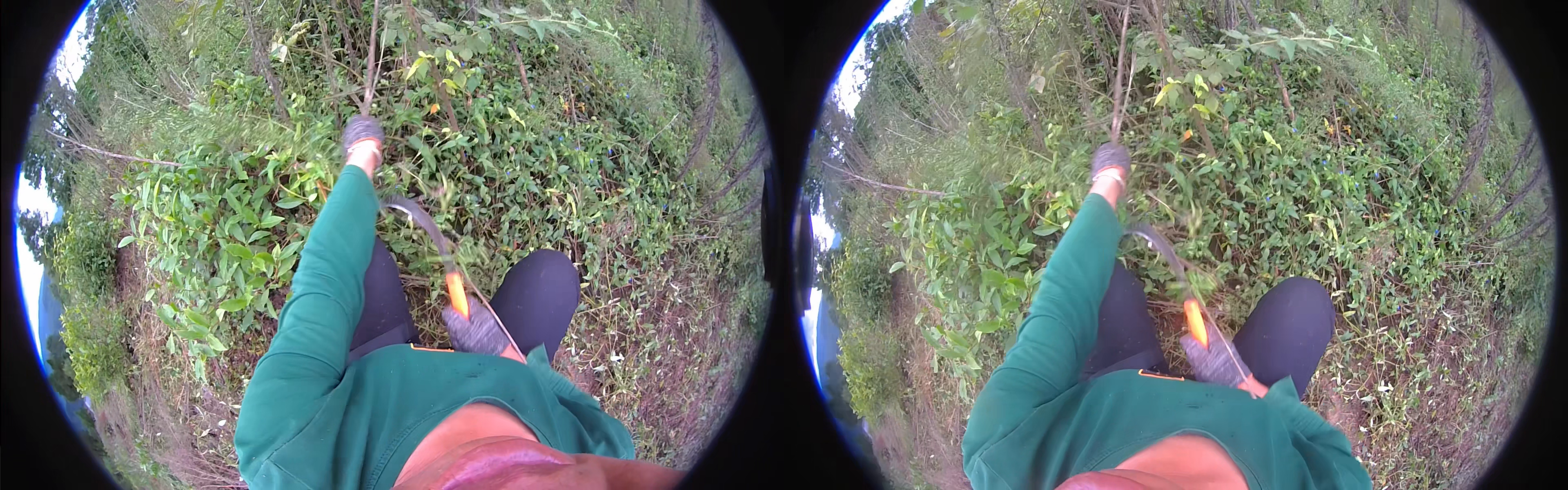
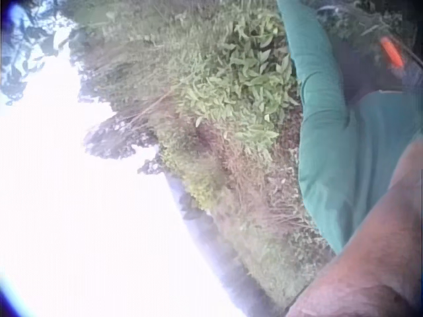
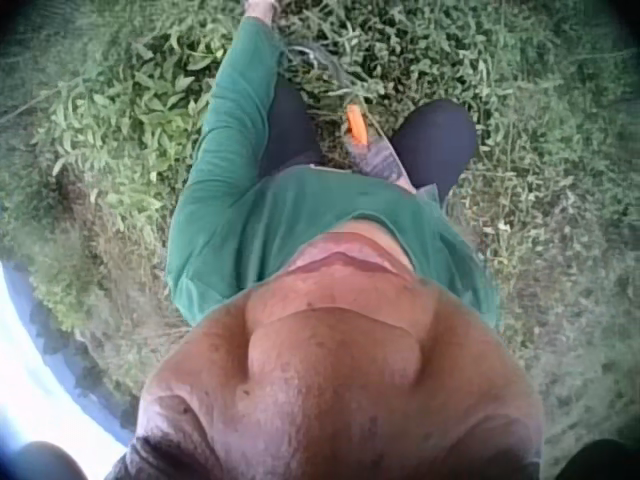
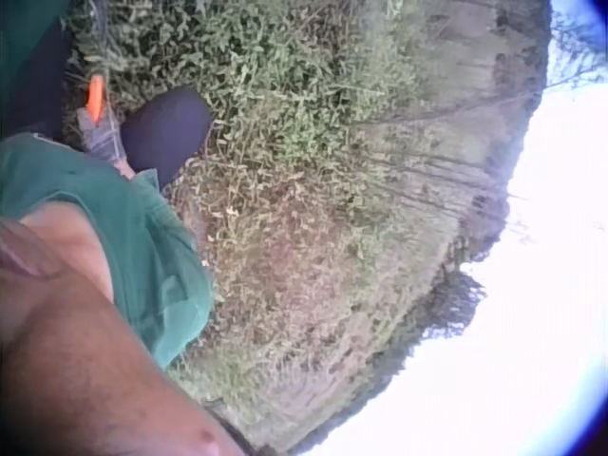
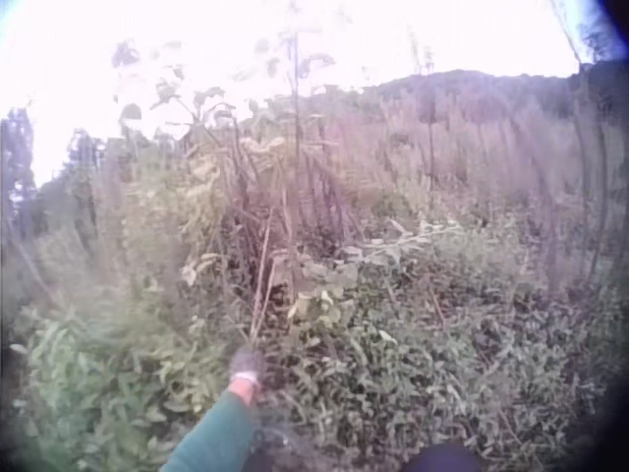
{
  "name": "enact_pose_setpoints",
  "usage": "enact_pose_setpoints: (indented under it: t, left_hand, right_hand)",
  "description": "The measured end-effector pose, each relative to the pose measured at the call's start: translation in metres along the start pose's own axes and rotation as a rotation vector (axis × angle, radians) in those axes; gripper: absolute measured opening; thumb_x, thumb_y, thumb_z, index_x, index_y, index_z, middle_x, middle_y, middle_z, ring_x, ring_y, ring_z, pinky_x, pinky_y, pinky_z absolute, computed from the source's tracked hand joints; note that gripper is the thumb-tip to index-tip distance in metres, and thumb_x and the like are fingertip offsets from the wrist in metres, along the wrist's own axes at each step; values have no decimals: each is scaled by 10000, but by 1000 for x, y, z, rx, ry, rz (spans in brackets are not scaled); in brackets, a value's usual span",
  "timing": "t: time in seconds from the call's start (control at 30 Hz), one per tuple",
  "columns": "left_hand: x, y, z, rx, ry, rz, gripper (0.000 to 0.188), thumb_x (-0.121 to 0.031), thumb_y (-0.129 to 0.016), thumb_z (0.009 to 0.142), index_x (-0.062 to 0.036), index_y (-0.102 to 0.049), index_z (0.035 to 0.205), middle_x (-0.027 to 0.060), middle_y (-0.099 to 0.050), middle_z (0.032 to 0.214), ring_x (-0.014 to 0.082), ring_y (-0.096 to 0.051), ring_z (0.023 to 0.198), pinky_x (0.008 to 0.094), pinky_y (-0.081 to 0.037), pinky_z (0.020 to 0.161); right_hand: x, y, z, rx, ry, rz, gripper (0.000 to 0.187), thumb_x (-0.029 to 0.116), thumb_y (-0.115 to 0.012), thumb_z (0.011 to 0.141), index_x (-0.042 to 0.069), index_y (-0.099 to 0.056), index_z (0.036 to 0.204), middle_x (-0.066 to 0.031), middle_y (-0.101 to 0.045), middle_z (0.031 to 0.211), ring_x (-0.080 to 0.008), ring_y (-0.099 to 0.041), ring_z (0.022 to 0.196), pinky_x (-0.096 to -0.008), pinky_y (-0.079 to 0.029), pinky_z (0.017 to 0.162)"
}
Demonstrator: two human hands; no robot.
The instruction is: The person kneels on the ground and uses a sickle to cut weeds and small branches. They gather the cut vegetation and continue clearing the area.
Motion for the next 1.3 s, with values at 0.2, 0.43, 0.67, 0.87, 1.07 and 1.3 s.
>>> enact_pose_setpoints:
  t: [0.2,0.43,0.67,0.87,1.07,1.3]
  left_hand:
    - [-63,-14,-53,207,-299,-150,392,-406,-433,916,-68,-627,963,177,-629,711,288,-615,610,418,-490,565]
    - [-115,60,-129,295,-260,-723,313,-295,-578,848,9,-640,887,120,-597,623,210,-589,531,341,-489,516]
    - [14,89,-74,-130,-61,-60,435,-404,-530,860,-20,-628,1038,248,-644,914,403,-619,885,462,-472,795]
    - [9,49,-54,-223,-13,-83,759,-463,-573,822,-12,-341,1387,259,-511,1270,410,-529,1129,427,-422,956]
    - [33,37,-48,64,87,-322,653,-440,-577,827,90,-499,1201,323,-582,1083,422,-570,1040,433,-457,882]
    - [-15,-10,-53,-49,-550,350,349,-257,-404,936,-68,-580,1171,266,-545,1180,409,-555,1043,448,-455,902]
  right_hand:
    - [12,36,2,-169,-54,588,122,165,-555,931,108,-448,942,11,-454,574,-104,-433,420,-246,-376,374]
    - [51,73,4,-389,447,351,105,98,-573,896,53,-498,953,-10,-521,650,-88,-484,507,-237,-407,454]
    - [67,48,96,45,-97,198,162,209,-601,898,113,-472,906,33,-452,564,-94,-444,417,-253,-372,372]
    - [74,2,199,213,-165,373,206,242,-591,904,122,-444,824,26,-454,565,-121,-428,403,-282,-386,371]
    - [41,-38,163,402,-332,360,216,251,-587,904,119,-439,818,4,-461,576,-143,-444,421,-313,-401,386]
    - [33,-23,167,463,-451,418,181,231,-596,897,126,-472,815,13,-465,574,-147,-453,441,-309,-396,409]
Point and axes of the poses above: each hand's wrist, its own z-axis towards the middle knuckle, its own y-axis out of the back of the hand, x = y × z, the point moved 3 cm from there along z, towards the middle knuckle
